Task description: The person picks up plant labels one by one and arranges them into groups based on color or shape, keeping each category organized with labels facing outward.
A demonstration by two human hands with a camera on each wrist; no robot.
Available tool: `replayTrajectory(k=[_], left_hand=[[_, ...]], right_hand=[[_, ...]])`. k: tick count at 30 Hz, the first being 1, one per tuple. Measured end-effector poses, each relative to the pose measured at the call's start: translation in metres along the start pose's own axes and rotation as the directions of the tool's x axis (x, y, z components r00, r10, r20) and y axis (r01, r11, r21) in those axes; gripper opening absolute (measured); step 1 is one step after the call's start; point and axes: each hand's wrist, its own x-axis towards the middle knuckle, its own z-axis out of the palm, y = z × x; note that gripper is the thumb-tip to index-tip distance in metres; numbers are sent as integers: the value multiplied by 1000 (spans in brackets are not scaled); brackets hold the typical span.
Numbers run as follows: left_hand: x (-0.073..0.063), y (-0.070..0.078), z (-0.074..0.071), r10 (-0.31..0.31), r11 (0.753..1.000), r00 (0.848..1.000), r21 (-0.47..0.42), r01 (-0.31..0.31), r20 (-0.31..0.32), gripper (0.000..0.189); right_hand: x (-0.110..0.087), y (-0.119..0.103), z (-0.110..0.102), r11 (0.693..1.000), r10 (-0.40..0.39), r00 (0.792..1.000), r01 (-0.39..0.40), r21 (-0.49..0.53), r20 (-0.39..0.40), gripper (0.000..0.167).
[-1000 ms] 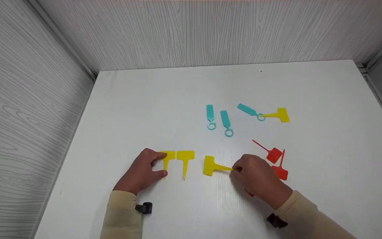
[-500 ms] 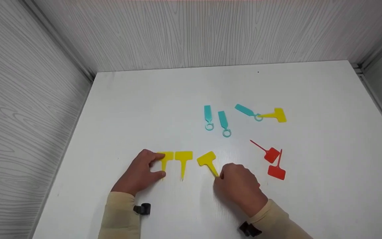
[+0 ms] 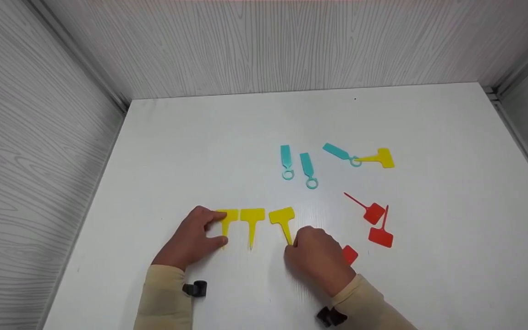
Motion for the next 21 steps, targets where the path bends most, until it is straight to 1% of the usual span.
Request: replayTrajectory(k=[8, 12, 15, 21], left_hand=[[-3, 0, -1, 16, 1000, 1000, 5, -16, -5, 60], [-2, 2, 0, -2, 1000, 1000, 4, 2, -7, 61], [-2, 2, 1, -3, 1000, 1000, 4, 3, -4, 61], [-1, 2, 0, 0, 1000, 1000, 11, 0, -9, 61]], right_hand=[[1, -4, 9, 1000, -26, 1000, 26, 1, 16, 22], [2, -7, 10, 999, -31, 999, 31, -22, 16, 24], [3, -9, 11, 998, -39, 999, 40, -40, 15, 26], [3, -13, 10, 997, -62, 998, 62, -41, 11, 31]])
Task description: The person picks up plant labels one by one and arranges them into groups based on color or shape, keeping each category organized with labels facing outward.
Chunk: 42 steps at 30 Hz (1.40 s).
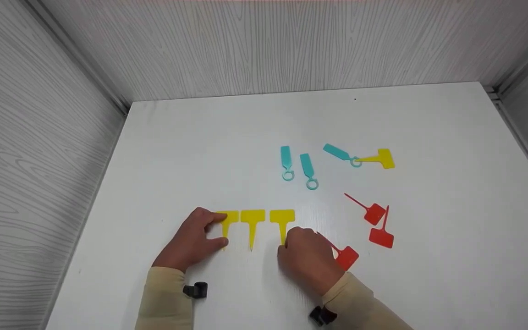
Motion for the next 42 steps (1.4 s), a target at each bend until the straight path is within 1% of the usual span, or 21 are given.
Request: replayTrajectory(k=[4, 7, 9, 11, 14, 17, 19, 21, 24, 27, 28, 31, 33, 35, 38, 40, 42], left_hand=[[0, -1, 0, -6, 1000, 1000, -2, 6, 0, 61], [0, -1, 0, -7, 1000, 1000, -2, 7, 1, 61], [0, -1, 0, -7, 1000, 1000, -2, 7, 0, 61], [0, -1, -1, -8, 1000, 1000, -4, 8, 0, 61], [0, -1, -1, -9, 1000, 1000, -17, 9, -3, 62], [-1, -1, -1, -5, 1000, 1000, -28, 5, -6, 62], [-1, -1, -1, -5, 1000, 1000, -29, 5, -5, 63], [-1, -1, -1, -6, 1000, 1000, -25, 6, -3, 63], [-1, -1, 0, -6, 1000, 1000, -15, 6, -4, 63], [0, 0, 0, -5, 1000, 1000, -8, 4, -8, 63], [0, -1, -1, -6, 1000, 1000, -6, 6, -12, 62], [-1, -2, -3, -14, 1000, 1000, -4, 14, -16, 62], [-2, -2, -3, -19, 1000, 1000, -4, 19, -18, 61], [-2, -2, -2, -25, 1000, 999, -6, 25, -20, 61], [-3, 0, -1, -31, 1000, 999, -7, 31, -20, 59], [-3, 1, -1, -29, 1000, 999, -10, 29, -16, 59], [-3, 0, -3, -17, 1000, 1000, -17, 17, -14, 58]], right_hand=[[1, -1, -1, 1000, -11, 1000, 11, -2, 8, 32], [1, 0, -3, 1000, -7, 1000, 7, 12, 24, 28], [0, 2, -7, 1000, -12, 1000, 12, 24, 26, 24], [0, 5, -16, 999, -20, 1000, 20, 30, 12, 22], [1, 11, -39, 999, -26, 999, 26, 23, -35, 21], [7, 25, -71, 1000, -18, 996, 19, 5, -87, 23], [14, 39, -94, 1000, -12, 994, 11, -7, -110, 26], [24, 54, -117, 1000, 2, 993, -5, -24, -114, 31], [42, 78, -147, 998, 46, 994, -49, -26, -103, 41], [62, 98, -170, 996, 90, 991, -89, 9, -101, 46], [70, 101, -175, 996, 92, 990, -90, 21, -108, 47], [92, 106, -184, 996, 85, 987, -80, 42, -134, 43], [105, 107, -187, 997, 79, 986, -74, 36, -147, 43], [117, 109, -188, 998, 70, 985, -68, 12, -158, 45], [132, 116, -187, 997, 46, 980, -56, -45, -195, 50], [131, 116, -187, 997, 38, 975, -52, -60, -217, 50], [127, 114, -189, 997, 20, 971, -36, -65, -238, 46]])
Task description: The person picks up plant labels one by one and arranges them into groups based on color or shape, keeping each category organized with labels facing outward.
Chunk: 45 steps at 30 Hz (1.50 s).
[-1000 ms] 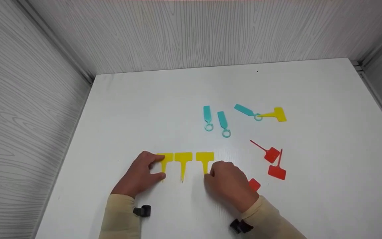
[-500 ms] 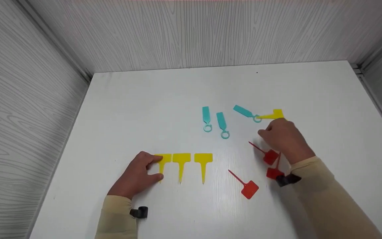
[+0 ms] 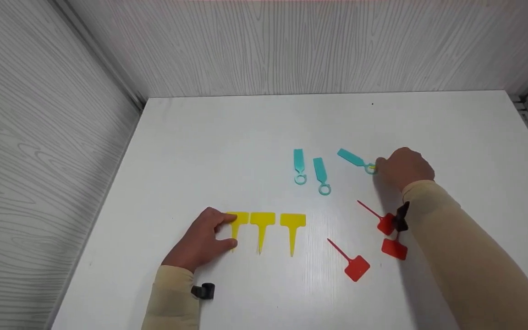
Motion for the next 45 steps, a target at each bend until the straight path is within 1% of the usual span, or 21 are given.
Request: replayTrajectory(k=[3, 6, 10, 15, 19, 22, 25, 28, 31, 34, 38, 42, 45], left_hand=[[1, 2, -2, 21, 1000, 1000, -19, -21, 6, 57], [1, 3, -5, 24, 999, 1000, -27, -24, 5, 57], [1, 3, -4, 25, 999, 1000, -26, -25, 5, 58], [1, 1, -2, 23, 1000, 1000, -20, -23, 10, 59], [1, 1, -2, 19, 1000, 1000, -13, -19, 10, 59], [0, 1, -2, 19, 1000, 1000, -14, -18, 9, 59], [0, 0, -1, 22, 1000, 1000, -12, -22, 9, 59], [1, 0, 0, 26, 1000, 1000, -9, -26, 11, 59], [2, -1, 1, 21, 1000, 1000, -10, -21, 10, 59], [3, -1, 2, 11, 1000, 1000, -8, -11, 12, 59], [3, -1, 2, 7, 1000, 1000, -10, -6, 14, 59], [3, -2, 2, 22, 1000, 1000, -14, -22, 14, 59], [3, -3, 3, 24, 1000, 1000, -19, -24, 13, 59]], right_hand=[[-8, 0, -7, 1000, 1, 1000, -1, 23, -7, 40], [-1, 4, -8, 1000, 3, 1000, -3, 23, -13, 35], [8, 8, -9, 1000, 13, 1000, -13, -9, 10, 30], [7, 7, -11, 995, 26, 998, -21, -93, 54, 23], [2, 5, -12, 992, 29, 998, -23, -127, 48, 25], [-1, 7, -12, 990, 39, 998, -33, -136, 40, 32], [-3, 12, -11, 993, 70, 996, -64, -103, 59, 37], [-5, 18, -11, 995, 89, 993, -85, -54, 71, 39], [-9, 23, -10, 996, 85, 994, -84, -23, 64, 38], [-13, 23, -9, 996, 89, 995, -88, -14, 52, 39], [-20, 17, -8, 994, 105, 993, -105, -3, 53, 40], [-29, 8, -7, 996, 90, 994, -90, -7, 68, 41], [-37, -2, -4, 996, 94, 992, -94, -5, 84, 43]])
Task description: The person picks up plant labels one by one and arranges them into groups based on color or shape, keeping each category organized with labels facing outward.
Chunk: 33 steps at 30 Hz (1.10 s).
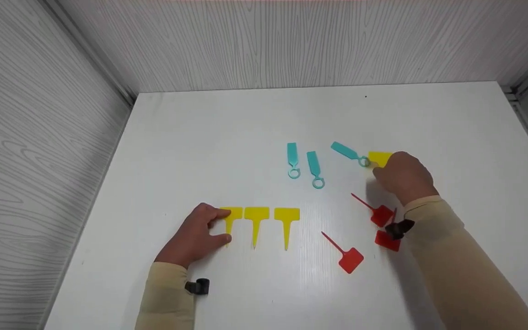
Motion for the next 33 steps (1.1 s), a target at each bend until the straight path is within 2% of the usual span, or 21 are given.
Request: replayTrajectory(k=[6, 15, 21, 28, 33], left_hand=[[0, 0, 0, -13, 1000, 1000, -1, 13, 4, 59], [0, 0, -2, -4, 1000, 1000, 10, 4, 14, 60], [1, -1, -4, 15, 1000, 1000, 15, -15, 14, 58], [0, -1, -2, 3, 1000, 1000, 14, -3, 15, 60], [1, 0, -3, 8, 1000, 1000, 21, -8, 18, 60]], right_hand=[[-26, -20, 16, 999, 33, 999, -33, 29, 14, 51], [-68, -46, 55, 1000, -1, 998, 0, 22, 56, 31], [-91, -60, 80, 998, 10, 995, -16, 62, 95, 32], [-103, -69, 103, 998, -64, 996, 64, -7, 66, 29], [-105, -70, 112, 996, -87, 994, 87, 1, 59, 25]])
